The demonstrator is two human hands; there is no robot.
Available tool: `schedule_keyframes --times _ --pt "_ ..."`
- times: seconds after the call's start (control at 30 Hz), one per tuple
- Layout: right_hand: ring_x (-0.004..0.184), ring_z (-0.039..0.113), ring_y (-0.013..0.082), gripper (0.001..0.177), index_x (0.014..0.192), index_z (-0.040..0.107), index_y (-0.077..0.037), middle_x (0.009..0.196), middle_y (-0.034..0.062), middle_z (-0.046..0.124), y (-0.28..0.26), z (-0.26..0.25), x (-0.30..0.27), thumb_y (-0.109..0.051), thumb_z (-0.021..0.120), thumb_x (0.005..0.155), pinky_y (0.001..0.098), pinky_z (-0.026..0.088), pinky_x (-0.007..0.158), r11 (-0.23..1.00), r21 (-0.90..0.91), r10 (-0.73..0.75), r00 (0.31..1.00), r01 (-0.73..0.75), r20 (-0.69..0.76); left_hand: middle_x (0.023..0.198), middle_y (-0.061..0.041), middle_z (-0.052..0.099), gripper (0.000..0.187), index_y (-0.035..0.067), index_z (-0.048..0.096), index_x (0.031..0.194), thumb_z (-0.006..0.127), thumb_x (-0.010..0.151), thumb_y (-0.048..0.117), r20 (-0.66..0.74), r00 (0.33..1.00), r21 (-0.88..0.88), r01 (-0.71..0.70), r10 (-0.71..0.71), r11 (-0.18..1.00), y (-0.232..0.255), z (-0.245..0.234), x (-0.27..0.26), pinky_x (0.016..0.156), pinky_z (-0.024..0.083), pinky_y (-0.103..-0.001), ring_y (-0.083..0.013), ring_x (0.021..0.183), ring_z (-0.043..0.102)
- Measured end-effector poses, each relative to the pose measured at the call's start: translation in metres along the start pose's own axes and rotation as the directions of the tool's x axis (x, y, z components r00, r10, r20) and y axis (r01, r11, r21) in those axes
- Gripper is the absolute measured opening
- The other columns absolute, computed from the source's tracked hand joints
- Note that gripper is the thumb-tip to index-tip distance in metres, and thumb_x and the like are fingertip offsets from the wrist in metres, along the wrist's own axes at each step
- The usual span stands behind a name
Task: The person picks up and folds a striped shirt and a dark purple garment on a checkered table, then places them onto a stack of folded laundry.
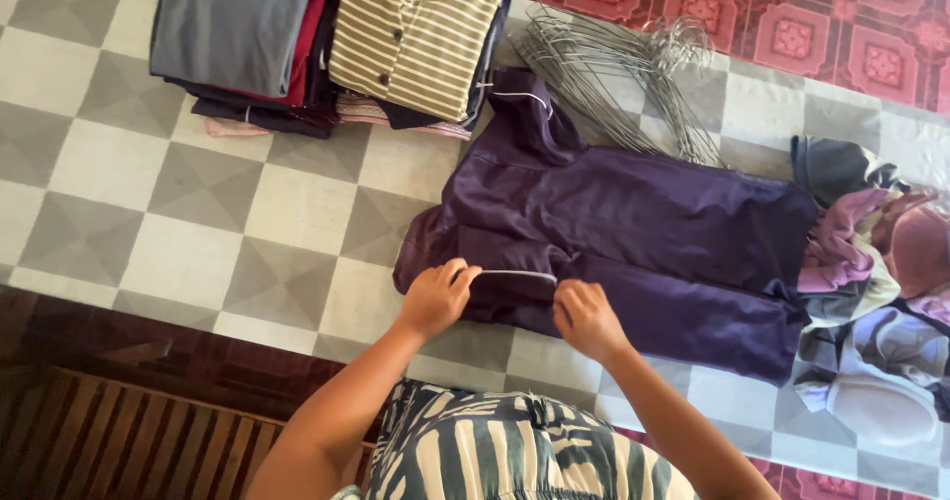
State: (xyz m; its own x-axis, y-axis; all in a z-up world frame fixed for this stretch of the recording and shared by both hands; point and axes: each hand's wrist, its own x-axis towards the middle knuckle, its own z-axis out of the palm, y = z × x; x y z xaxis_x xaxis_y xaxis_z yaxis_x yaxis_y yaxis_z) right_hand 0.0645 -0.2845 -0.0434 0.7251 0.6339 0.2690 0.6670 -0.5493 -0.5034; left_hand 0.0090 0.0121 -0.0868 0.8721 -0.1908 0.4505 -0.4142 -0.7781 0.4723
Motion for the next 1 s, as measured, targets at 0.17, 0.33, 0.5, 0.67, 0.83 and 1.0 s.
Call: schedule_keyframes --times 0.17,0.33,0.5,0.67,0.83,1.0 --pt "0.098 0.063 0.0312 0.019 0.095 0.061 -0.004 0.106 0.013 0.066 0.0 0.008 -0.019 -0.005 0.071 0.079 0.0439 0.048 0.087 0.999 -0.027 0.026 0.997 -0.024 0.076 0.09 -0.003 0.064 0.021 0.009 0.069 0.106 0.073 0.086 0.006 0.021 0.999 -0.043 0.05 -0.049 0.998 0.001 0.004 -0.01 0.068 0.052 -0.038 -0.0243 0.075 0.065" --pt "0.097 0.061 0.0331 0.021 0.093 0.061 -0.003 0.1 0.015 0.064 0.006 0.007 -0.018 -0.014 0.074 0.081 0.046 0.045 0.082 0.999 -0.045 0.031 1.0 -0.031 -0.002 0.102 -0.007 0.064 0.027 0.009 0.065 0.111 0.071 0.085 0.008 -0.114 0.99 -0.029 0.081 -0.084 0.996 0.025 -0.013 0.016 0.083 0.048 -0.042 -0.028 0.093 0.063" --pt "0.092 0.066 0.0339 0.016 0.097 0.064 -0.004 0.097 0.0151 0.066 0.029 0.021 0.009 -0.017 0.07 0.094 0.045 0.051 0.081 0.9 0.054 0.435 0.885 -0.432 -0.166 0.122 -0.012 0.059 0.041 0.009 0.061 0.127 0.071 0.088 0.022 -0.105 0.962 0.025 0.255 -0.251 0.967 0.045 0.012 0.05 0.095 0.041 -0.047 -0.0335 0.115 0.055" --pt "0.085 0.068 0.0373 0.033 0.102 0.063 -0.004 0.086 0.0192 0.07 0.054 0.038 0.032 -0.032 0.078 0.092 0.0454 0.053 0.076 0.517 0.215 0.826 0.549 -0.828 0.126 0.128 -0.014 0.056 0.049 0.01 0.06 0.13 0.071 0.088 0.032 -0.007 0.933 0.224 0.352 -0.36 0.909 0.013 0.052 0.059 0.095 0.039 -0.051 -0.0352 0.12 0.05" --pt "0.078 0.071 0.0346 0.026 0.112 0.056 -0.002 0.085 0.016 0.072 0.079 0.044 0.013 -0.02 0.065 0.095 0.045 0.055 0.073 0.605 0.284 0.791 0.602 -0.743 -0.109 0.136 -0.014 0.054 0.046 0.014 0.058 0.136 0.068 0.094 0.032 -0.097 0.917 0.31 0.397 -0.386 0.864 -0.013 0.066 0.041 0.104 0.038 -0.052 -0.0344 0.127 0.049" --pt "0.105 0.059 0.0397 0.034 0.118 0.058 -0.004 0.112 0.0193 0.066 0.045 0.027 0.01 -0.016 0.069 0.088 0.052 0.047 0.091 0.939 -0.076 0.306 0.919 -0.334 -0.25 0.149 -0.021 0.046 0.054 0.016 0.053 0.145 0.064 0.098 0.04 -0.267 0.931 0.293 0.324 -0.248 0.9 0.028 0.069 0.048 0.106 0.032 -0.059 -0.0415 0.136 0.042"
